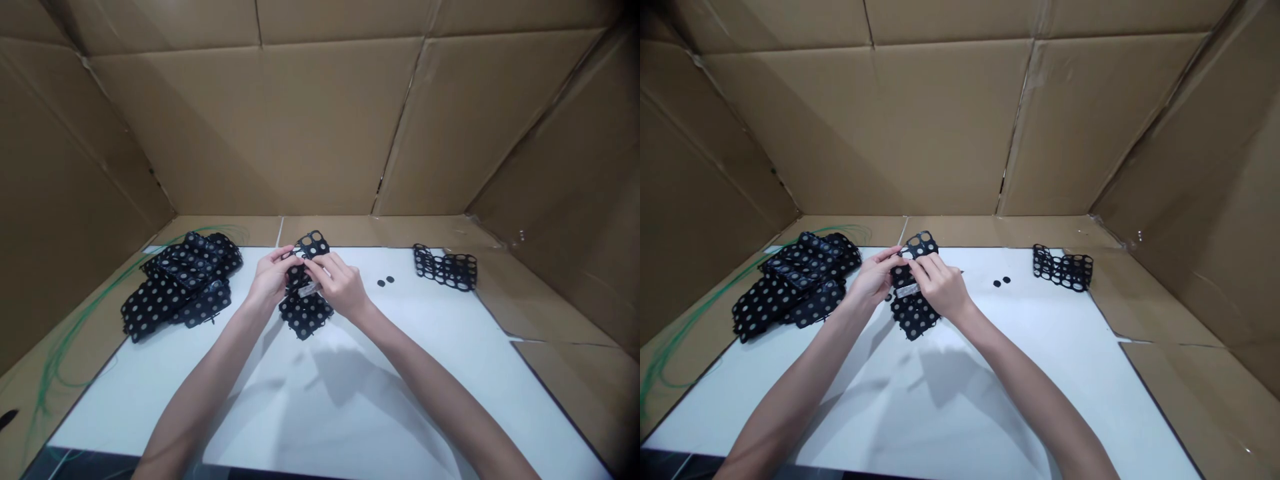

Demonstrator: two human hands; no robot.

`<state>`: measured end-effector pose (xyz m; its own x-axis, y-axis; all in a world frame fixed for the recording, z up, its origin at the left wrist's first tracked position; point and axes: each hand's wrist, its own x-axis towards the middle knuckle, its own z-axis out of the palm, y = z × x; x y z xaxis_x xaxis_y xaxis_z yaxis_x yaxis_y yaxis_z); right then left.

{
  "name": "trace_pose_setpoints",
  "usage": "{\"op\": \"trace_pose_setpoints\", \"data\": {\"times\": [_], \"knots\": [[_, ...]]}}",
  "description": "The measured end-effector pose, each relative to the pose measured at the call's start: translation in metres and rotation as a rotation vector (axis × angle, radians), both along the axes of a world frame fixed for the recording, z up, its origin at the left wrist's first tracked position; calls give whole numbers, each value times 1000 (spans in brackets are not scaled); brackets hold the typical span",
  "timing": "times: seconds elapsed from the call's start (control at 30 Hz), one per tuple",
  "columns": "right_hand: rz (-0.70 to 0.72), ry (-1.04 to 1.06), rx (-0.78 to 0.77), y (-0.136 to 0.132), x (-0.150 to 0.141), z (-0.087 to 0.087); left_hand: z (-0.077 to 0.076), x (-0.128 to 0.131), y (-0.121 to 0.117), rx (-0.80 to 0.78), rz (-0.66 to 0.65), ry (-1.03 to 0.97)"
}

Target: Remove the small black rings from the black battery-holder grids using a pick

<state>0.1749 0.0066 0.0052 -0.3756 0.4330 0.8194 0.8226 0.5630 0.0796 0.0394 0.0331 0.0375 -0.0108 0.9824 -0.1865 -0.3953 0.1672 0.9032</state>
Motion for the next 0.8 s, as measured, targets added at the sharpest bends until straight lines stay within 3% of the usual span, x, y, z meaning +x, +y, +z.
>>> {"op": "trace_pose_setpoints", "data": {"times": [0.27, 0.43, 0.6, 0.73, 0.8], "knots": [[94, 83, 29, -2, -1, 1, -4, 2, 1, 3, 38, -1], [227, 423, -139, -1, -1, 4, 3, 1, 1, 65, 109, 3], [298, 683, -351, 2, -5, -4, 5, 5, -1, 76, 128, -12], [324, 780, -398, 2, -10, -8, 5, 6, -2, 88, 143, -10], [324, 941, -425, 4, -8, -6, 6, 4, -2, 113, 187, -3]]}}
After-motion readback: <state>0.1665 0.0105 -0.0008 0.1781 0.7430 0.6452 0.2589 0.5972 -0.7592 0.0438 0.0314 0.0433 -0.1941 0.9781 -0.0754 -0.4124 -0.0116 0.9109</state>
